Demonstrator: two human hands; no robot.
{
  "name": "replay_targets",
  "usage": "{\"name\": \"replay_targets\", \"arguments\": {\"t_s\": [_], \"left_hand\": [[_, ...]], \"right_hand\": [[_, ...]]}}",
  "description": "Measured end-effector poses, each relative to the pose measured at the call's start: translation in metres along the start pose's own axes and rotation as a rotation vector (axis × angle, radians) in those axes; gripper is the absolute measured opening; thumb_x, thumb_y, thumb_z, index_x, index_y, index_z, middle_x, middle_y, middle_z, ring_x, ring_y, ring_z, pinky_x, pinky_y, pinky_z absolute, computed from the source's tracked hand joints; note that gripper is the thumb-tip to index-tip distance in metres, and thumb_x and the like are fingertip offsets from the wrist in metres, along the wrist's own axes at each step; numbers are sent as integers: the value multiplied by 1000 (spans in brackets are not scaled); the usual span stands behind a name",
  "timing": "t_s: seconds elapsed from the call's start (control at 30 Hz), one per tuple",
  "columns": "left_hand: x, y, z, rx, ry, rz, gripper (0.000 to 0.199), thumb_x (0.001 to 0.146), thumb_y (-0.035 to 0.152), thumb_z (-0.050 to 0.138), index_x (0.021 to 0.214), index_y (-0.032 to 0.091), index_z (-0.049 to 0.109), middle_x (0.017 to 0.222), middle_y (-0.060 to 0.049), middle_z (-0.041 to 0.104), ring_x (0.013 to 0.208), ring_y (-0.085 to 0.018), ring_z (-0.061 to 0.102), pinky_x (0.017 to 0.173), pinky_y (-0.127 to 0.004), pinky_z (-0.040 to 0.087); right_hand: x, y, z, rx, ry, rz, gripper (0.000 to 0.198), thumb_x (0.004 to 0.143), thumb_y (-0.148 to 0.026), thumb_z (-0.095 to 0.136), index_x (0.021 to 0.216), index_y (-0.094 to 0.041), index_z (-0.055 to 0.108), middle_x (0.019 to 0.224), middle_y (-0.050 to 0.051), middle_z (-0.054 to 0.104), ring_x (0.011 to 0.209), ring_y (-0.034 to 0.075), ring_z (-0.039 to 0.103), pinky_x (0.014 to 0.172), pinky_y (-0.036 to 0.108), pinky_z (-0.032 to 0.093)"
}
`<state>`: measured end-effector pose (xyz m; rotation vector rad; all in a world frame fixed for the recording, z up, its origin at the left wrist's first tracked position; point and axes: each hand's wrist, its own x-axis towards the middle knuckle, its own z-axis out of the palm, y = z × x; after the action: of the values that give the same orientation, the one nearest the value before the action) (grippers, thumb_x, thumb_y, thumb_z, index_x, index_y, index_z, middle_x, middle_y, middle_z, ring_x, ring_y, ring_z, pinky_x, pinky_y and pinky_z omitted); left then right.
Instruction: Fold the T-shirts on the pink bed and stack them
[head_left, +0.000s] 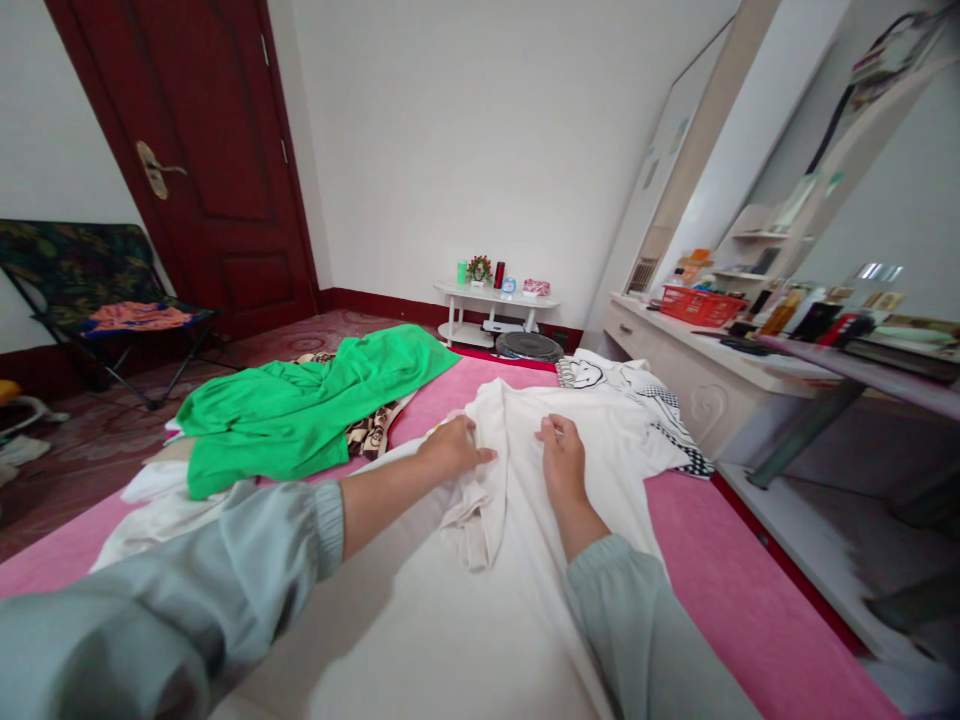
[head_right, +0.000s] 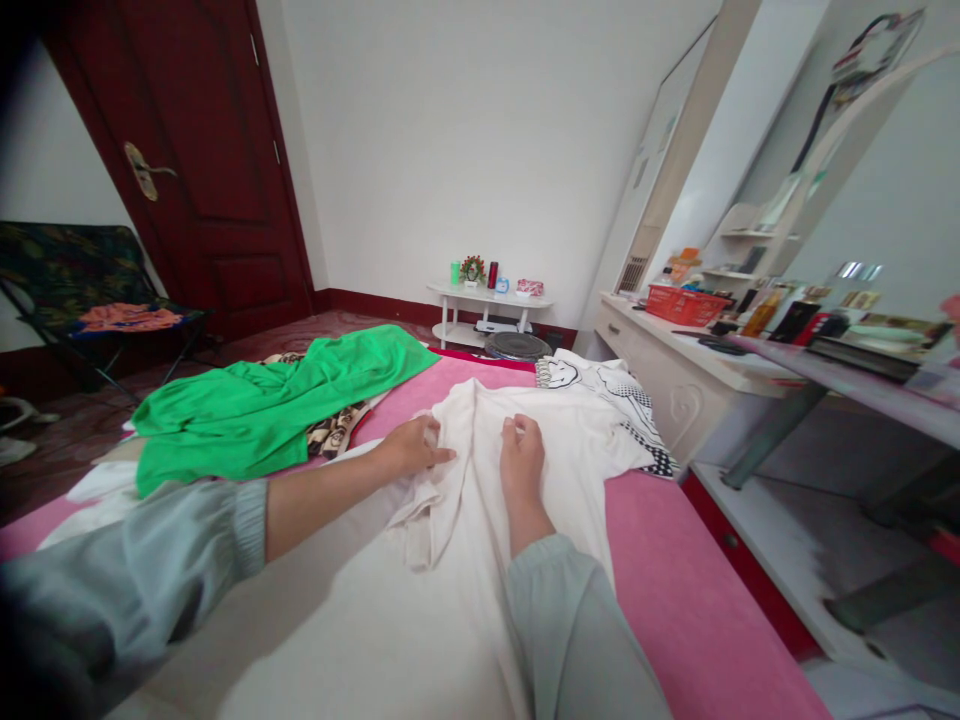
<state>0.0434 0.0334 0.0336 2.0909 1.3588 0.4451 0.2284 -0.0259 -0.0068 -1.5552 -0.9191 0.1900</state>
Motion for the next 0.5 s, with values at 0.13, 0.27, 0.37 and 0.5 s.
{"name": "replay_targets", "arguments": {"t_s": [0.13,0.27,0.37,0.5], "left_hand": [[18,-1,-5,9,-51,-8,26,73,41,67,74,15,63,53,2,59,47,-12,54,47,-22,37],[17,12,-14,69,13,102,15,71,28,66,64,17,59,58,1,57,60,-15,57,56,-24,42],[-8,27,-14,101,104,295,9,73,24,61,80,19,60,86,-2,63,85,-19,58,74,-28,45],[-62,29,3,261,-9,752,19,73,14,54,91,21,55,97,-4,60,88,-19,56,75,-29,45]], "right_hand": [[0,0,0,6,-4,0,44,84,-53,46,106,-17,56,106,11,65,85,22,67,81,33,48],[0,-1,1,29,0,17,43,83,-52,48,105,-16,57,99,10,66,83,22,67,80,33,48],[1,-2,0,107,58,13,43,83,-51,49,107,-16,56,100,9,66,79,20,67,74,33,50],[6,-1,-4,220,240,9,44,83,-50,48,111,-17,53,110,10,61,81,20,66,56,28,50]]}}
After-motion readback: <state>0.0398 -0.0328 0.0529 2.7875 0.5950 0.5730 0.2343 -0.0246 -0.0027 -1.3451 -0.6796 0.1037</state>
